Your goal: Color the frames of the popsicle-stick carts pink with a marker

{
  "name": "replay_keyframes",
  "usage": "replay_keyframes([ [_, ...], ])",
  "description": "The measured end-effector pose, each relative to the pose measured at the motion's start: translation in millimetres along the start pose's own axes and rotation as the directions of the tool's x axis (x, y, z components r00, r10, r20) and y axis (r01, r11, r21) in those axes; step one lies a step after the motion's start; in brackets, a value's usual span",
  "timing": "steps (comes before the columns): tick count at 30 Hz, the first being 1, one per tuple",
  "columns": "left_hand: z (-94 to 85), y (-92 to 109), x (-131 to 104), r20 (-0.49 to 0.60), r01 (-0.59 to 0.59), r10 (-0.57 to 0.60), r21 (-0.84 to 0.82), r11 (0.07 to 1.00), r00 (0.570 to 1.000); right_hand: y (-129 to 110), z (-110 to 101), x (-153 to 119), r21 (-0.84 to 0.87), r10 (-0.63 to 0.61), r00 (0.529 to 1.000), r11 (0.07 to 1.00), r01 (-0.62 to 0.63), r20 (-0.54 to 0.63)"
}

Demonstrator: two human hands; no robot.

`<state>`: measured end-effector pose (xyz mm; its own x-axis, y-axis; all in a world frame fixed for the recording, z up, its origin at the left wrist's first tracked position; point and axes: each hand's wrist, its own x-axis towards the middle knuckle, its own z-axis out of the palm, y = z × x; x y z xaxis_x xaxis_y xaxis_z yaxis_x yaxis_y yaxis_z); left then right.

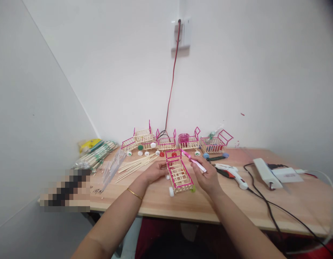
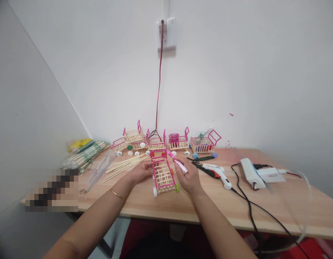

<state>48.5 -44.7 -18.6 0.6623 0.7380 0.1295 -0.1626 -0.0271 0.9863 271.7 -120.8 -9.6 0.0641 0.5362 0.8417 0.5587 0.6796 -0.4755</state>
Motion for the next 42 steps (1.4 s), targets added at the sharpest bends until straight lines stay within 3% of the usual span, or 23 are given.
replay_keyframes([
  [16, 1.2, 1.6, -1.2, 0.000, -0.001, 0.001, -0.003, 1.000, 1.000, -1.8, -0.2, 1.4, -0.043, 0.008, 0.999, 0.999, -0.010, -0.042],
  [22, 0.0, -0.7, 0.3, 0.004, -0.008, 0.008, -0.006, 1.000, 1.000, -1.8, 0.7, 0.1, -0.042, -0.036, 0.999, 0.998, 0.036, -0.005],
  [28, 2.1, 2.9, -1.6, 0.013, -0.011, 0.011, 0.014, 1.000, 1.000, -2.4, -0.1, 0.7, -0.049, 0.032, 0.998, 0.998, -0.034, -0.049],
  [35, 2.0, 2.4, -0.9, 0.026, -0.024, 0.023, 0.013, 1.000, 0.999, -3.2, 1.1, -0.2, -0.030, -0.021, 1.000, 0.999, 0.021, 0.004],
  [42, 1.6, 1.7, -0.6, 0.018, -0.016, 0.016, 0.016, 1.000, 1.000, -1.7, 0.6, -2.0, 0.049, 0.007, 0.999, 0.999, -0.009, 0.032],
])
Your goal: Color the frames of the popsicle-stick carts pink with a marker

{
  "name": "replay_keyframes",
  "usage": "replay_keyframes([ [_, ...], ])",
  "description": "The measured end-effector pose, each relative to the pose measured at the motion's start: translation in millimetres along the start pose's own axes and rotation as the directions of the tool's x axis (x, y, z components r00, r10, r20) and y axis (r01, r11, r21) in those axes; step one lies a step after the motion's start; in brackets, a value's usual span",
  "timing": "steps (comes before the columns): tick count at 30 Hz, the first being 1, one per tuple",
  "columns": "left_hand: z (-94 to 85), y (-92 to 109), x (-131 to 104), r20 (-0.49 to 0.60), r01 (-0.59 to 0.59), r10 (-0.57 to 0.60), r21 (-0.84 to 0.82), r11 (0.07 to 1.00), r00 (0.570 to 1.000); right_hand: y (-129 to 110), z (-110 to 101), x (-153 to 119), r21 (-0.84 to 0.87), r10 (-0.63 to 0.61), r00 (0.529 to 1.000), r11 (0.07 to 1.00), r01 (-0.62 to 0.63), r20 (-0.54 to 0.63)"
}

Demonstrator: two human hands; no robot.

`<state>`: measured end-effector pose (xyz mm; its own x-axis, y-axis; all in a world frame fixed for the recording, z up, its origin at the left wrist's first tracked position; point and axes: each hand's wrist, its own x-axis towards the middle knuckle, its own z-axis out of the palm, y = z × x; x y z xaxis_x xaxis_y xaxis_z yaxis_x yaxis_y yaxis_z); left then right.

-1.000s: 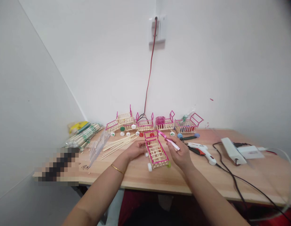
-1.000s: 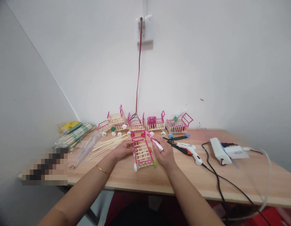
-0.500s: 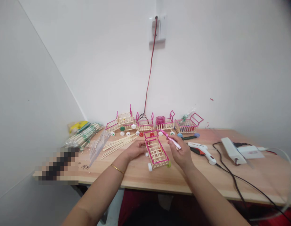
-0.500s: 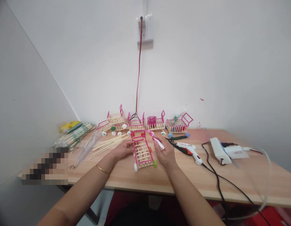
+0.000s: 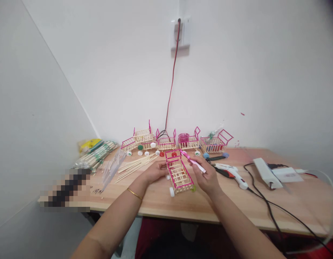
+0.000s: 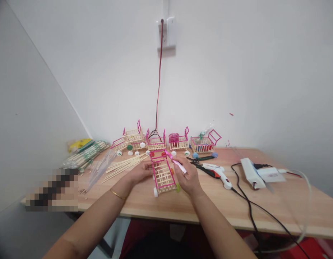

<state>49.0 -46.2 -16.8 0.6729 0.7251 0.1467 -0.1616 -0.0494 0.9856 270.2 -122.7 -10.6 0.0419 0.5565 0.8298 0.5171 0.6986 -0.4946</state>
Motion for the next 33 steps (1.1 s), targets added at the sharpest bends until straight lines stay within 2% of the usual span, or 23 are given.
replay_keyframes([
  [7, 1.6, 3.0, -1.0, 0.018, -0.014, 0.014, 0.020, 1.000, 1.000, -6.2, -1.1, 2.9, -0.010, -0.052, 0.997, 0.999, 0.053, 0.063],
  [15, 2.5, 3.3, -0.8, 0.013, -0.018, 0.018, 0.027, 0.999, 1.000, -9.2, -0.2, 5.0, -0.011, -0.047, 0.994, 0.999, 0.048, 0.096],
  [23, 2.6, 2.9, -1.3, 0.003, -0.010, 0.010, 0.021, 1.000, 1.000, -5.2, 0.2, 3.4, -0.004, -0.009, 0.999, 1.000, 0.009, 0.053],
  [29, 2.6, 3.1, -1.0, 0.018, -0.014, 0.013, 0.030, 0.999, 1.000, -7.2, 1.0, 3.9, -0.017, -0.038, 0.996, 0.999, 0.040, 0.086],
  [33, 2.1, 1.9, -0.5, 0.015, -0.019, 0.018, 0.026, 0.999, 1.000, -6.3, 1.5, 3.6, -0.018, -0.011, 0.997, 1.000, 0.013, 0.071],
])
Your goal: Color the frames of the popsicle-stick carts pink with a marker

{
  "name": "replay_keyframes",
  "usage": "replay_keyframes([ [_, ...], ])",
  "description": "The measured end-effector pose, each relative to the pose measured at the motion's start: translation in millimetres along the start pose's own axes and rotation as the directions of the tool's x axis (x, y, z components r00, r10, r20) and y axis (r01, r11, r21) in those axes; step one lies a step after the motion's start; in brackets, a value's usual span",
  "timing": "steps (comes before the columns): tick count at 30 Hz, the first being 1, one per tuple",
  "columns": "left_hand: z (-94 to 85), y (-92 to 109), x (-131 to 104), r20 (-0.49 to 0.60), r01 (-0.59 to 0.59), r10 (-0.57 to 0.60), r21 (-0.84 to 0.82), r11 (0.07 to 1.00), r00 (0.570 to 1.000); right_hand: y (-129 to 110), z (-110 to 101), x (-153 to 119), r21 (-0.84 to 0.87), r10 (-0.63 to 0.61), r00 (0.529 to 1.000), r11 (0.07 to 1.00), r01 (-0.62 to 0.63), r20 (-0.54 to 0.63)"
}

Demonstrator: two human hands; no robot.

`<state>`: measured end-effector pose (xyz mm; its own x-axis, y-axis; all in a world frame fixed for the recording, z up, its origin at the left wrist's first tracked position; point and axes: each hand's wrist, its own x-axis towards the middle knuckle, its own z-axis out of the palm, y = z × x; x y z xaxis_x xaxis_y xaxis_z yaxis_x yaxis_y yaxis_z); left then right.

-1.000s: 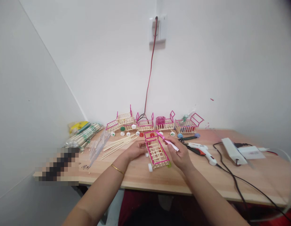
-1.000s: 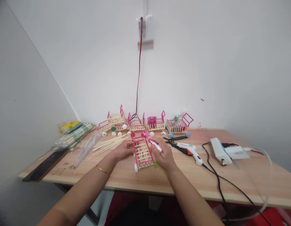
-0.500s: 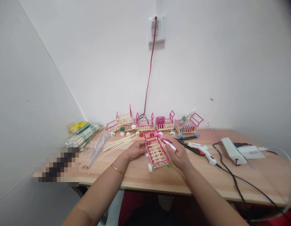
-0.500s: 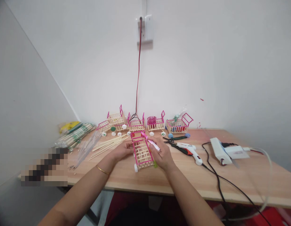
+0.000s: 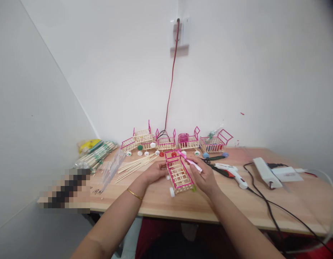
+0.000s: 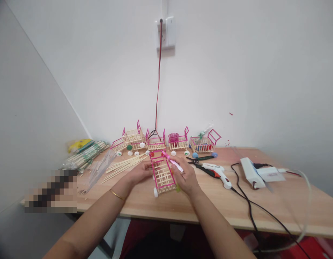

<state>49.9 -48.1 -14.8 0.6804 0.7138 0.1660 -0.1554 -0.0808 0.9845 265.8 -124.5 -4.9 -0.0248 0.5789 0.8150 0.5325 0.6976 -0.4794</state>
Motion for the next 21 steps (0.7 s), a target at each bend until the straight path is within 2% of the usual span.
replay_keyframes([
  [10, -1.5, -1.2, 0.0, -0.013, 0.017, -0.018, -0.013, 1.000, 1.000, 4.4, 0.2, -2.4, 0.016, 0.037, 0.997, 0.999, -0.036, -0.064],
  [21, -0.5, 0.8, 0.4, 0.019, -0.011, 0.011, 0.009, 1.000, 1.000, 0.3, -0.8, -1.9, 0.003, -0.012, 1.000, 1.000, 0.012, -0.028],
])
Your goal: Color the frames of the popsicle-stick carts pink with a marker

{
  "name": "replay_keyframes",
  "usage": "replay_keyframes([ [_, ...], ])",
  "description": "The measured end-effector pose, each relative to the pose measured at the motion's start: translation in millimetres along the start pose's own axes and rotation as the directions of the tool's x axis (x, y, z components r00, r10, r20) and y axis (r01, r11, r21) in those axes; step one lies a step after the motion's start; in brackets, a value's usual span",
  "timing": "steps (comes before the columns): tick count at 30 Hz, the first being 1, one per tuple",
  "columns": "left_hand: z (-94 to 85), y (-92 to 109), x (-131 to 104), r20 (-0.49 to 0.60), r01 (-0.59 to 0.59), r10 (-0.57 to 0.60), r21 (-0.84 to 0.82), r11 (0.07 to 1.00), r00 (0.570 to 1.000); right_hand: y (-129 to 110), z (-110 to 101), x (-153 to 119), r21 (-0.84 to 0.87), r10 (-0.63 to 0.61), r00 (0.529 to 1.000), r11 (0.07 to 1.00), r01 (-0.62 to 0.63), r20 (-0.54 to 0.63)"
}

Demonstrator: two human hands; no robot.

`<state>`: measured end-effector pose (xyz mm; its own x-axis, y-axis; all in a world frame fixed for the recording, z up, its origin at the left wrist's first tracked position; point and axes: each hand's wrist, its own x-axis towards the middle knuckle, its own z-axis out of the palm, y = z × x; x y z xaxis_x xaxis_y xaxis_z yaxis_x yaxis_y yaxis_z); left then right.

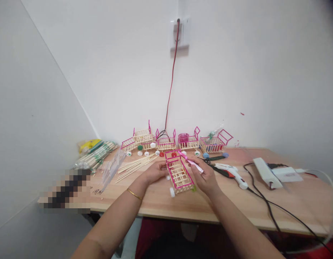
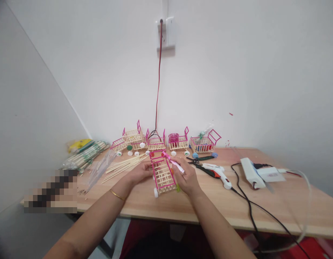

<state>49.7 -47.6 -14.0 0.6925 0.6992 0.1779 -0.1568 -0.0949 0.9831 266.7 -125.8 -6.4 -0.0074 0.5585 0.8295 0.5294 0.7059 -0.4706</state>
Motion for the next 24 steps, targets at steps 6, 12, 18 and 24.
replay_keyframes([
  [6, -2.3, -4.1, 0.7, -0.004, 0.003, -0.003, 0.007, 1.000, 1.000, -4.4, 1.3, 1.8, -0.016, -0.064, 0.996, 0.998, 0.065, 0.067],
  [12, -1.2, -3.2, -0.1, -0.010, 0.011, -0.011, -0.011, 1.000, 1.000, 2.7, 2.0, 0.1, -0.009, 0.012, 1.000, 1.000, -0.012, -0.005],
  [18, -0.6, -2.9, 0.0, -0.015, 0.005, -0.005, -0.001, 1.000, 1.000, 2.5, 1.4, -0.8, -0.006, 0.021, 0.999, 1.000, -0.021, -0.030],
  [24, -0.3, -1.6, 0.4, 0.007, 0.007, -0.007, 0.008, 1.000, 1.000, -1.0, 2.1, 0.7, -0.013, -0.025, 0.999, 1.000, 0.025, 0.026],
])
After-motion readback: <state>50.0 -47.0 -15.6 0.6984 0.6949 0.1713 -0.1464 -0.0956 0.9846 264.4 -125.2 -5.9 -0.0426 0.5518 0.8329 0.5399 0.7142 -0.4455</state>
